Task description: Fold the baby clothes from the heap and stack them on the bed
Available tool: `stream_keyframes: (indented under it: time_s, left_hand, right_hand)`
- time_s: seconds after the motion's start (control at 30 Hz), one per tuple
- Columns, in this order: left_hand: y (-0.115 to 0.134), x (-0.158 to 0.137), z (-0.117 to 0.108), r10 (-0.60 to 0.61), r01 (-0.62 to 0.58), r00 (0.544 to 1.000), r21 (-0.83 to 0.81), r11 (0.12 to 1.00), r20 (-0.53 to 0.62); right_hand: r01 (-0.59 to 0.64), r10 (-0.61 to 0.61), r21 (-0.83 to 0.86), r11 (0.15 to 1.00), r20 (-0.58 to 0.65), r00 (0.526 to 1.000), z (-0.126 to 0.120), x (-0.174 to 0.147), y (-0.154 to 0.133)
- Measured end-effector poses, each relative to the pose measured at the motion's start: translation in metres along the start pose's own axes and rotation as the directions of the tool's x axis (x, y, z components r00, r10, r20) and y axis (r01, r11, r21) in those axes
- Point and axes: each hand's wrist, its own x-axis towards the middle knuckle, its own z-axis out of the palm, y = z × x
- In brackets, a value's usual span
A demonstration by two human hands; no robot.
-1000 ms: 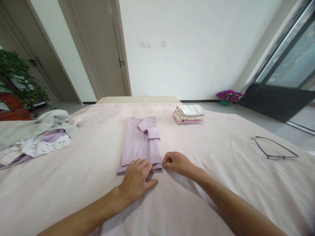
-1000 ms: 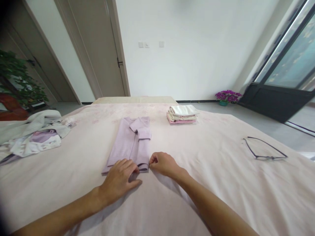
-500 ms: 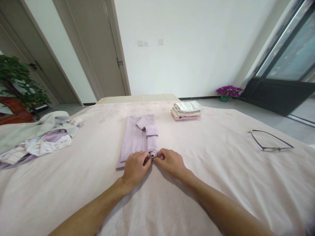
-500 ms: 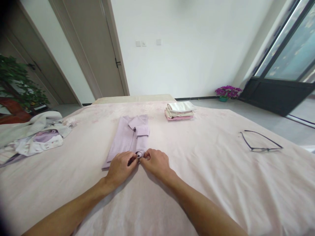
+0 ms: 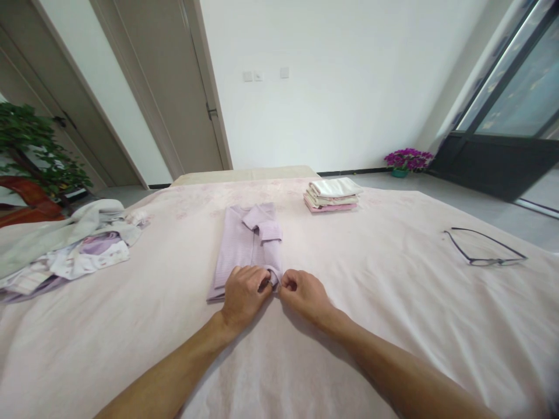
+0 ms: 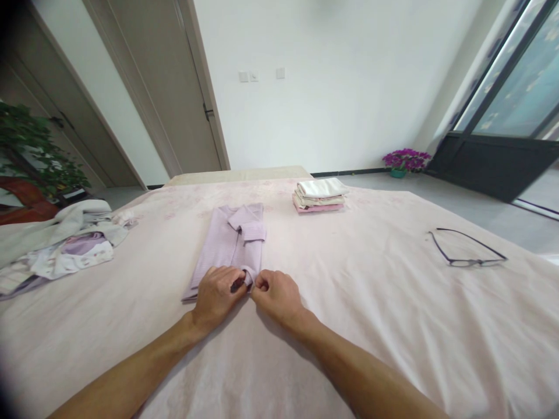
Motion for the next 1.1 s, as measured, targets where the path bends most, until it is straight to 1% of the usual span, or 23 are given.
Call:
stream_keyframes:
  time_s: [0.07, 0.1, 0.17, 0.27, 0.33, 0.37, 0.4, 0.47, 0.53, 0.63, 0.73, 0.9, 1.0, 1.1]
  left_hand:
    - [0.001, 0.0, 0.002, -0.002, 0.002, 1.0, 0.0, 1.0, 0.004]
    - [0.003, -0.001, 0.002, -0.002, 0.002, 1.0, -0.024, 1.0, 0.013]
    - [0.006, -0.001, -0.001, -0.002, 0.008, 0.999, -0.124, 0.992, 0.049]
    - [0.006, 0.002, -0.014, -0.019, 0.08, 0.983, -0.328, 0.941, 0.185]
    - [-0.002, 0.009, -0.025, -0.046, 0.154, 0.96, -0.38, 0.912, 0.277]
    - [-0.007, 0.015, -0.029, -0.074, 0.184, 0.953, -0.369, 0.911, 0.292]
    - [-0.014, 0.021, -0.032, -0.105, 0.2, 0.955, -0.339, 0.919, 0.279]
    - [-0.027, 0.034, -0.031, -0.139, 0.188, 0.969, -0.244, 0.951, 0.204]
    - [-0.039, 0.048, -0.021, -0.113, 0.137, 0.98, -0.144, 0.98, 0.164]
    - [-0.048, 0.067, 0.0, -0.051, 0.056, 0.977, -0.017, 0.998, 0.207]
    - [-0.053, 0.085, 0.018, -0.045, 0.034, 0.975, 0.057, 0.998, 0.218]
    - [-0.055, 0.108, 0.032, -0.086, 0.065, 0.979, 0.116, 0.991, 0.183]
    - [-0.053, 0.113, 0.038, -0.108, 0.086, 0.979, 0.135, 0.987, 0.17]
    - [-0.05, 0.111, 0.043, -0.139, 0.116, 0.978, 0.149, 0.982, 0.154]
  right_hand:
    - [0.03, -0.03, 0.015, 0.999, 0.016, 0.999, 0.0, -0.004, -0.001]
    - [0.028, -0.028, 0.02, 0.999, 0.025, 0.999, 0.0, -0.004, -0.001]
    - [-0.003, 0.003, 0.023, 1.0, 0.035, 0.999, -0.001, -0.004, 0.001]
    - [-0.046, 0.046, -0.002, 0.999, 0.023, 0.999, -0.004, -0.001, 0.005]
    - [-0.053, 0.054, -0.031, 0.998, 0.016, 0.998, -0.005, 0.001, 0.008]
    - [-0.053, 0.053, -0.045, 0.998, 0.016, 0.998, -0.006, 0.002, 0.009]
    - [-0.05, 0.051, -0.057, 0.997, 0.017, 0.999, -0.006, 0.002, 0.01]
    - [-0.048, 0.049, -0.08, 0.996, 0.013, 0.999, -0.006, 0.002, 0.01]
    - [-0.055, 0.056, -0.109, 0.993, 0.002, 0.998, -0.007, 0.003, 0.009]
    - [-0.076, 0.077, -0.141, 0.987, -0.001, 0.997, -0.008, 0.004, 0.007]
    - [-0.083, 0.084, -0.155, 0.984, 0.001, 0.996, -0.007, 0.005, 0.006]
    - [-0.063, 0.062, -0.163, 0.985, -0.015, 0.998, -0.003, 0.007, 0.011]
    - [-0.046, 0.046, -0.152, 0.987, -0.003, 0.999, -0.003, 0.006, 0.013]
    - [-0.024, 0.03, -0.156, 0.987, 0.036, 0.999, -0.007, 0.003, 0.012]
